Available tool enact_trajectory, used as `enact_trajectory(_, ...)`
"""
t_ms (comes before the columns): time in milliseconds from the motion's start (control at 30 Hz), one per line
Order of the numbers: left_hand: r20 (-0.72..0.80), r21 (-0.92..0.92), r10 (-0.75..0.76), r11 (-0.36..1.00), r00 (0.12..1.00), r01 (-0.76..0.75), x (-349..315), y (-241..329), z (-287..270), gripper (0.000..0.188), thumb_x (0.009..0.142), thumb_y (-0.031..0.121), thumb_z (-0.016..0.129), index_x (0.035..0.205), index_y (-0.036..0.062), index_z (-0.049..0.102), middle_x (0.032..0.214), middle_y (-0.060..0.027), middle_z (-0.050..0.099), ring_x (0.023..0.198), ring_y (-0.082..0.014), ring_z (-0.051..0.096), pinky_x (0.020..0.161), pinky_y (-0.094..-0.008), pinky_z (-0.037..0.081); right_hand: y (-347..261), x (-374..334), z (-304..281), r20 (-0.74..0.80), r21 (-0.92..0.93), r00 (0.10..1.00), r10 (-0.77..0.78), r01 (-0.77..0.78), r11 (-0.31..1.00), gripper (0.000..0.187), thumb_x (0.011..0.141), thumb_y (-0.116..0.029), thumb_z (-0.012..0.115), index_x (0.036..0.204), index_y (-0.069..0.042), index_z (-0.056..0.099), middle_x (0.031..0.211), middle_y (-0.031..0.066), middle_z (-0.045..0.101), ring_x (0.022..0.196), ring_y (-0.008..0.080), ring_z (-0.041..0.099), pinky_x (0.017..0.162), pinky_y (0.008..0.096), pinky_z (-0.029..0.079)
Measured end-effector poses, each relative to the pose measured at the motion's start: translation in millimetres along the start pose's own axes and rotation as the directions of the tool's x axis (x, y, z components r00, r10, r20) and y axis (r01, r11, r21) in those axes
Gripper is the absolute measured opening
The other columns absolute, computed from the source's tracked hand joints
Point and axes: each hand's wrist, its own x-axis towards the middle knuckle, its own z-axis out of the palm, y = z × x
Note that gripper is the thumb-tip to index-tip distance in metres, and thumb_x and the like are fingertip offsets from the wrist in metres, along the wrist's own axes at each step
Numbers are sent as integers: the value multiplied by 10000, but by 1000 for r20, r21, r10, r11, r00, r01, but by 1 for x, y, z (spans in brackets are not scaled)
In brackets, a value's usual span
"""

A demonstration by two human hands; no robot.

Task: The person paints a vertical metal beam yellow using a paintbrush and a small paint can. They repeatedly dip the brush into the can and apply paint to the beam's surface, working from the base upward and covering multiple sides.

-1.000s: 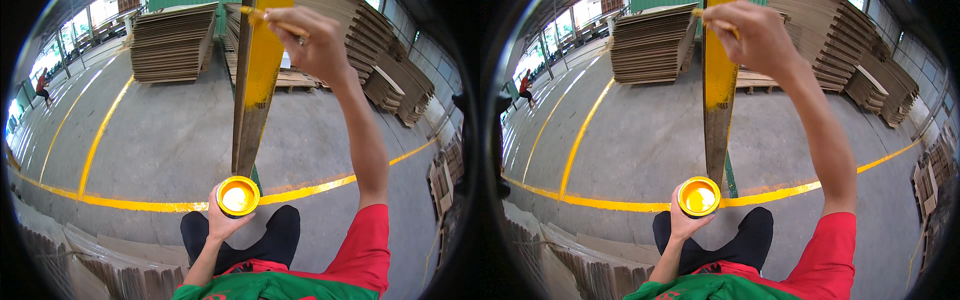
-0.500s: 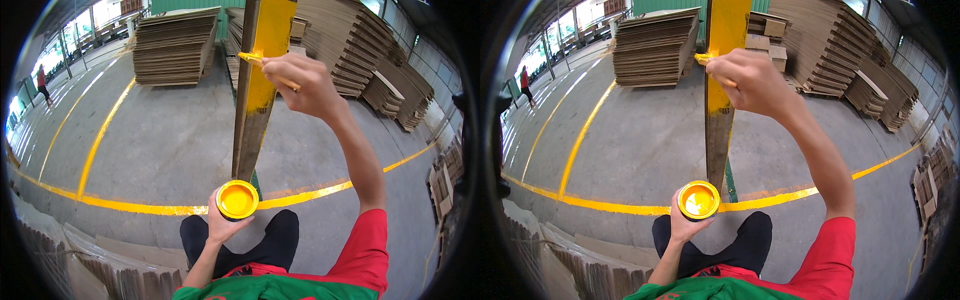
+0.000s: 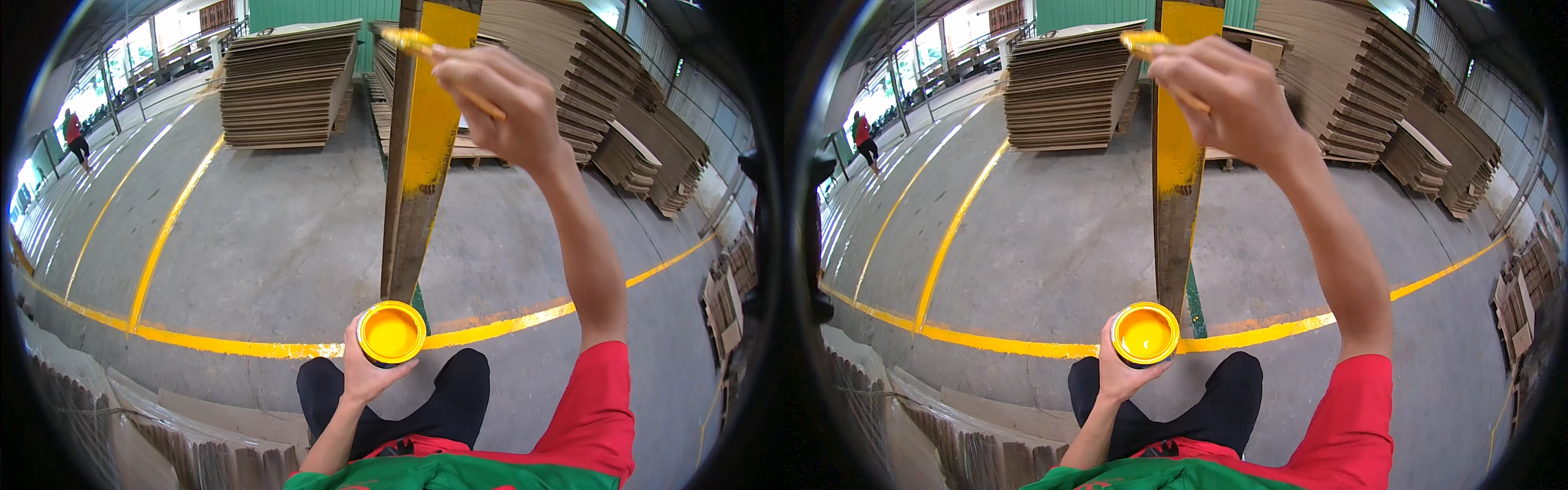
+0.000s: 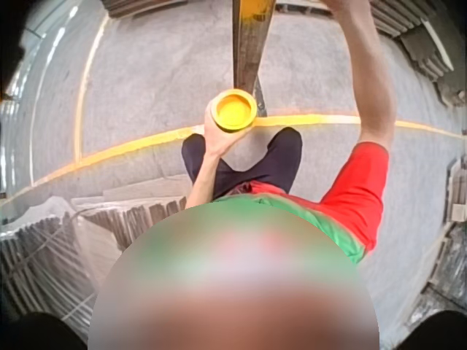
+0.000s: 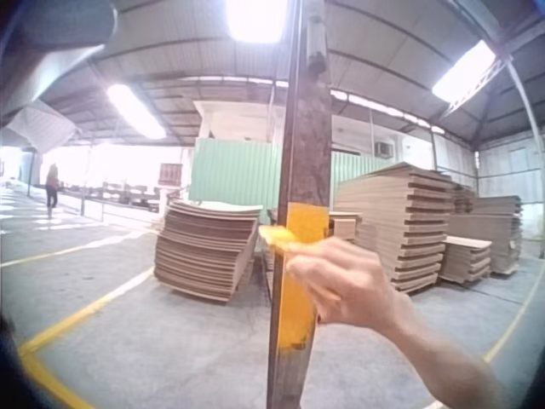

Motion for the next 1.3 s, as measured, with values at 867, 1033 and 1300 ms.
enact_trajectory(867,1,-21,-14,1000,1000,14,-5,0,-3,1050,600,155,1002,1452,0,408,1347,-139,590,1271,-257,593,1121,-393,456,-29,-106,-7,397,403,851,345,-499,767,247,863,17,757,1093,-75,752,1003,97,776,886,251,731,765,355,590)
enact_trajectory(1033,0,-28,-41,999,999,41,-6,0,-2,1054,597,138,997,1455,1,401,1339,-133,593,1264,-249,596,1126,-390,455,18,-59,-26,213,239,923,322,-369,898,233,882,-2,756,1097,-93,767,1013,76,782,887,236,739,771,348,600)
enact_trajectory(1300,21,-58,-56,997,998,58,-8,-3,0,1054,594,119,996,1455,4,398,1348,-130,587,1267,-245,594,1128,-391,458,40,-33,-55,-17,62,981,196,-194,979,177,916,-5,752,1076,-78,768,1078,83,792,873,192,758,738,307,608)
